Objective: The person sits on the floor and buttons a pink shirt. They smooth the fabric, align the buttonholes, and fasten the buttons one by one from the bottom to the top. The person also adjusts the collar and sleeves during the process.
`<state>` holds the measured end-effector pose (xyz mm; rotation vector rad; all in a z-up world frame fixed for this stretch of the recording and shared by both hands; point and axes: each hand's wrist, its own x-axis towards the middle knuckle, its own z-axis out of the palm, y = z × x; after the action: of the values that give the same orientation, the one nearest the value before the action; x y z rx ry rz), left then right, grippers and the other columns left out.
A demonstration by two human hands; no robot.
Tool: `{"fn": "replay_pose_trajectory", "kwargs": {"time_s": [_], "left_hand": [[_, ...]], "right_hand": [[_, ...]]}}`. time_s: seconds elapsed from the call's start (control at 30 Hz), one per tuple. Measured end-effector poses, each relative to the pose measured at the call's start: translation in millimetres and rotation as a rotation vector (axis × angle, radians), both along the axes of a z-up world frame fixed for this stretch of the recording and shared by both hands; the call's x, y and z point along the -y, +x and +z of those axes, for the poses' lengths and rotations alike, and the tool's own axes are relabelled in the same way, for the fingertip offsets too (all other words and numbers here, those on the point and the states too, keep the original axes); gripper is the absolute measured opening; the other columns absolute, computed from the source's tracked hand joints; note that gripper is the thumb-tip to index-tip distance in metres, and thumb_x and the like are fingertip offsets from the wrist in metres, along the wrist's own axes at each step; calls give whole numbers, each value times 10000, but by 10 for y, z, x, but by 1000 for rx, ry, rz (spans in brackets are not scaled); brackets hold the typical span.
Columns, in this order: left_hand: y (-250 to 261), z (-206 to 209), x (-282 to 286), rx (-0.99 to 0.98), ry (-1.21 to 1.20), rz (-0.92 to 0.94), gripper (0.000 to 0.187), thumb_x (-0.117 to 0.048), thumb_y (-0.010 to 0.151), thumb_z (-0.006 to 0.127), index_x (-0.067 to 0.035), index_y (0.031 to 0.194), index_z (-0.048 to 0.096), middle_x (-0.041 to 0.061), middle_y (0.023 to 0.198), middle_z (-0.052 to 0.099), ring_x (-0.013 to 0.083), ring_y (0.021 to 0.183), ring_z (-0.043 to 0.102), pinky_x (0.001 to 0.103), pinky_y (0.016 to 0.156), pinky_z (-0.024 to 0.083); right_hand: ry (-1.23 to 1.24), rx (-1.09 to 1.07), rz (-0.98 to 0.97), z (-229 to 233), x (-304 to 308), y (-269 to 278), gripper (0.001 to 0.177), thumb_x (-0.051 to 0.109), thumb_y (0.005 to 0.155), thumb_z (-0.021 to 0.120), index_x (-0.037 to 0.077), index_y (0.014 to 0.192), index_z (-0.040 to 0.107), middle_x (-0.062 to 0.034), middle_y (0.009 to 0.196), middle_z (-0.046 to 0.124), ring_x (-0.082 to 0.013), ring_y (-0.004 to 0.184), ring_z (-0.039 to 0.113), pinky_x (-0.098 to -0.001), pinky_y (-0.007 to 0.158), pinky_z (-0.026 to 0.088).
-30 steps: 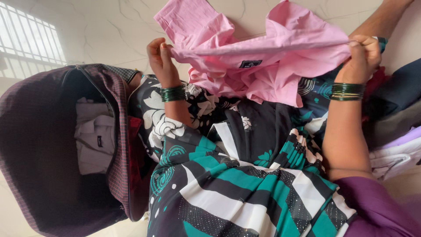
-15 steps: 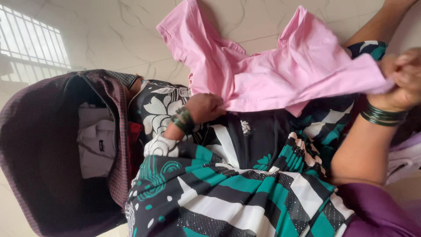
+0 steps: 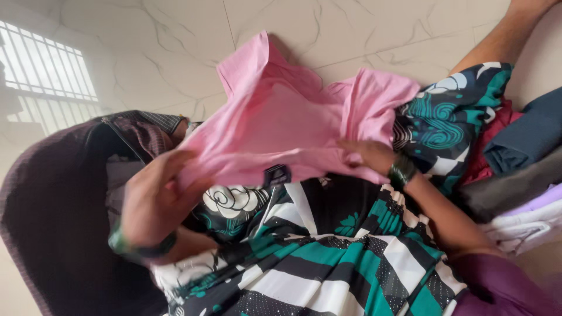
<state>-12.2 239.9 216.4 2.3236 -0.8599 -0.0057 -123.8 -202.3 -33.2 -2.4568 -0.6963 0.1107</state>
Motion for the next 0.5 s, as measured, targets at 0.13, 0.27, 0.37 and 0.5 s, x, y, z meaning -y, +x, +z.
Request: {"fn": "replay_pose_trajectory", "kwargs": {"time_s": [0.13,0.27,0.37,0.5], "left_hand": [[-393,268,-378,169,-45,139,716,-384,753,876,26,1266,591,122,980,715,163,743,709,276,627,549],[-307,198,-259,155,-3,-60,837,-470,658,887,21,1262,578,107,968,730,243,776,705,333,683,556],[107,-428,319,-81,285,-181,595,-373,770,796,-70,1256,634,132,984,720,339,927,666,442,784,540],[304,-1013,789,61,476,-303,133,-180,793,686,-119,911,678,110,1001,699,337,1022,668,420,795,546]], "right_hand": [[357,-333,-322,742,340,-35,240,244,978,594,64,1031,744,-70,988,732,-166,900,699,-320,832,566],[314,222,-366,1725,906,52,302,301,1104,605,14,1124,697,-113,1163,704,-200,1044,682,-308,897,550],[287,211,-434,1963,1194,-48,290,287,1099,611,8,1167,651,-130,1205,677,-218,1088,658,-323,939,533],[268,45,-513,1870,1555,-373,302,269,1092,619,0,1225,590,-153,1260,641,-241,1148,627,-342,994,511]]}}
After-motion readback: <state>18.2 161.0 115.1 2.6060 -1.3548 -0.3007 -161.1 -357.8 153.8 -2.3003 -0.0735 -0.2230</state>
